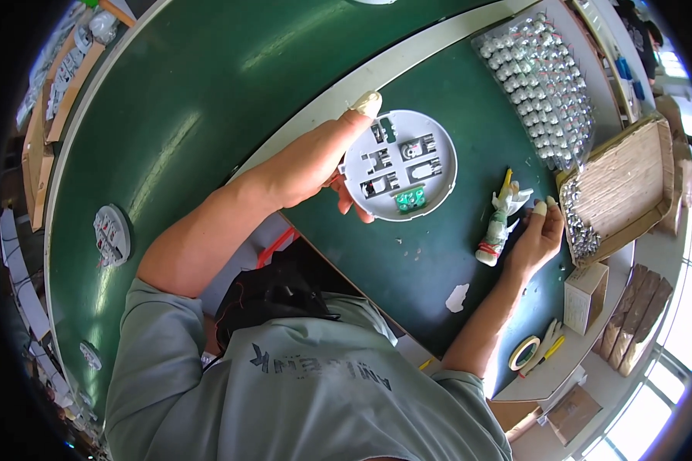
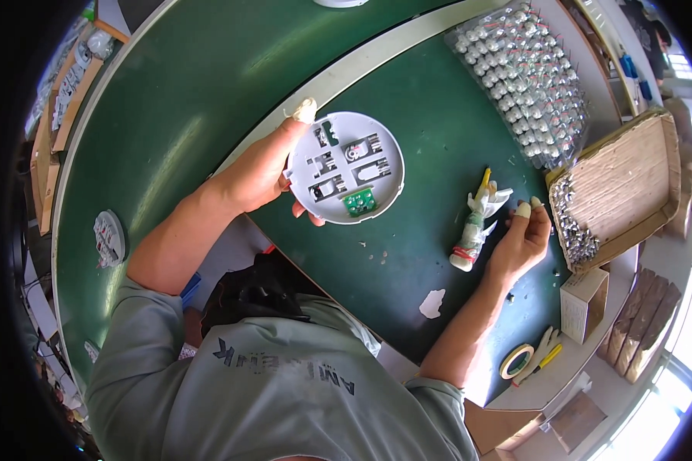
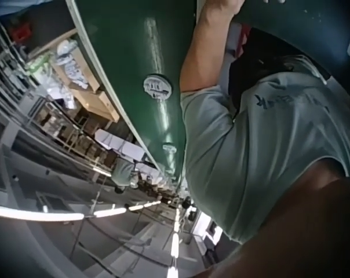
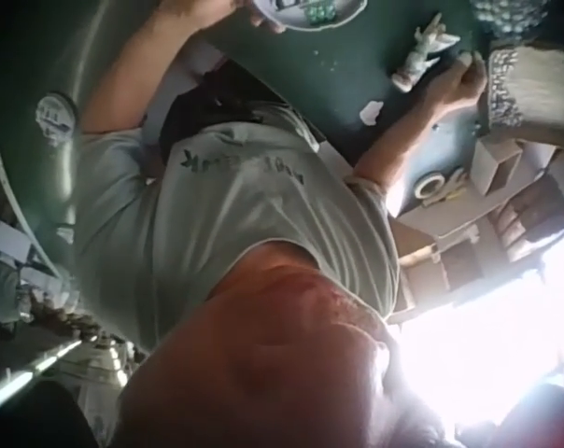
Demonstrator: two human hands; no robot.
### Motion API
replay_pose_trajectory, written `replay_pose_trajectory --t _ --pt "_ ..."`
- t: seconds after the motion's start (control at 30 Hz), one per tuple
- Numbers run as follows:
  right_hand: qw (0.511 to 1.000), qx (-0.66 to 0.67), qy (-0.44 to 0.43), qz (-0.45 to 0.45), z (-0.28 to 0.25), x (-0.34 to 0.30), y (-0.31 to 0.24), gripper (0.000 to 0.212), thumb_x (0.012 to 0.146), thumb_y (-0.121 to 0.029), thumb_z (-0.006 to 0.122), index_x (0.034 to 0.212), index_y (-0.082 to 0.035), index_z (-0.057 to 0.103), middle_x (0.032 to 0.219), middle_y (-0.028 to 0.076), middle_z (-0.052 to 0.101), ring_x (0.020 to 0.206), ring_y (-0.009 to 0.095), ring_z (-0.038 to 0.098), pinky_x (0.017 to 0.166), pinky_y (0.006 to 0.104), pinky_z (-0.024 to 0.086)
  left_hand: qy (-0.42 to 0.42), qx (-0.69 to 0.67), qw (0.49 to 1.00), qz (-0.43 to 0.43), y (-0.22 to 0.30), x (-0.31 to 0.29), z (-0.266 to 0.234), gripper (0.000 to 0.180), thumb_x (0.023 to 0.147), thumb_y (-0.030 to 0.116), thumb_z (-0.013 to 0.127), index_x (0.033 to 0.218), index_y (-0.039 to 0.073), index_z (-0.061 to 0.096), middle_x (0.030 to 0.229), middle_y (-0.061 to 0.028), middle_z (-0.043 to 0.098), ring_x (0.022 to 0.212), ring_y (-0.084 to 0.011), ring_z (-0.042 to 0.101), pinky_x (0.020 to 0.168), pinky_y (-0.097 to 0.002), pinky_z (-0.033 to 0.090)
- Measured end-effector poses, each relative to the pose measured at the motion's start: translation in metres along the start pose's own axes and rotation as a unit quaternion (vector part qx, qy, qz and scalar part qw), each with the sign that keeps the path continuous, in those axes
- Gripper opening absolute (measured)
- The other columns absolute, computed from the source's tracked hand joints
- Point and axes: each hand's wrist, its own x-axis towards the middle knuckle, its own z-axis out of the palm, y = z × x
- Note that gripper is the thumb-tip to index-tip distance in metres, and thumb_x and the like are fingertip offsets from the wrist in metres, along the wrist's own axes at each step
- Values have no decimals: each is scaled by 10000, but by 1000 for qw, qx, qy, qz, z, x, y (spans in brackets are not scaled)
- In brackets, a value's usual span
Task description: Assembling small electronic or mechanical components onto a circular base using glue and manual placement at a factory assembly line.
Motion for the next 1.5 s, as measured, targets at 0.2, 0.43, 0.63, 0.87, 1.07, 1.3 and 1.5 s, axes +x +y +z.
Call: replay_pose_trajectory --t 0.2,0.43,0.63,0.87,1.07,1.3,1.5 --pt "1000 -14 -11 18 -2 -5 -2 243 1060 -85 700 1277 25 698 1049 41 736 854 85 652 744 229 527 9 -9 1000 -18 -1 1 3 943 1059 828 228 1269 13 656 896 -114 787 686 -219 782 517 -274 568" --pt "999 -26 -28 9 0 0 -1 259 1060 -87 699 1292 29 696 1070 40 733 877 86 649 765 233 529 -23 6 1000 -19 3 4 -3 836 1118 724 227 1398 27 594 963 -126 801 718 -255 796 526 -296 575" --pt "999 5 -33 -6 10 1 1 255 1062 -77 685 1286 46 695 1089 60 739 941 111 670 828 262 556 74 -77 991 80 -1 -6 -17 739 1120 655 385 1327 -3 652 1067 -151 784 894 -255 795 722 -333 620" --pt "998 -19 -59 -11 5 -4 -7 256 1057 -80 697 1279 47 694 1114 58 741 993 117 674 886 284 562 514 662 496 228 31 -63 -81 494 1040 309 709 1409 -11 637 1368 -236 694 1241 -375 696 1011 -468 570" --pt "1000 -10 -4 8 13 -10 -20 232 1038 -62 704 1244 43 710 1104 62 752 986 118 681 899 280 557 394 529 650 377 127 83 -153 410 1009 226 722 1377 47 697 1311 -217 730 1191 -361 713 1035 -439 551" --pt "999 -25 3 35 10 -17 -27 217 1011 -69 723 1203 31 735 1000 46 762 922 111 682 858 289 564 349 597 701 172 121 119 -195 207 1003 139 699 1172 52 781 1021 -175 783 914 -314 767 831 -430 581" --pt "992 -123 -1 6 11 -1 -12 262 985 -116 759 1217 6 755 994 107 793 898 153 713 854 327 578 396 598 631 296 38 37 -15 245 956 5 655 1173 43 762 1041 -169 734 947 -399 727 821 -459 580"
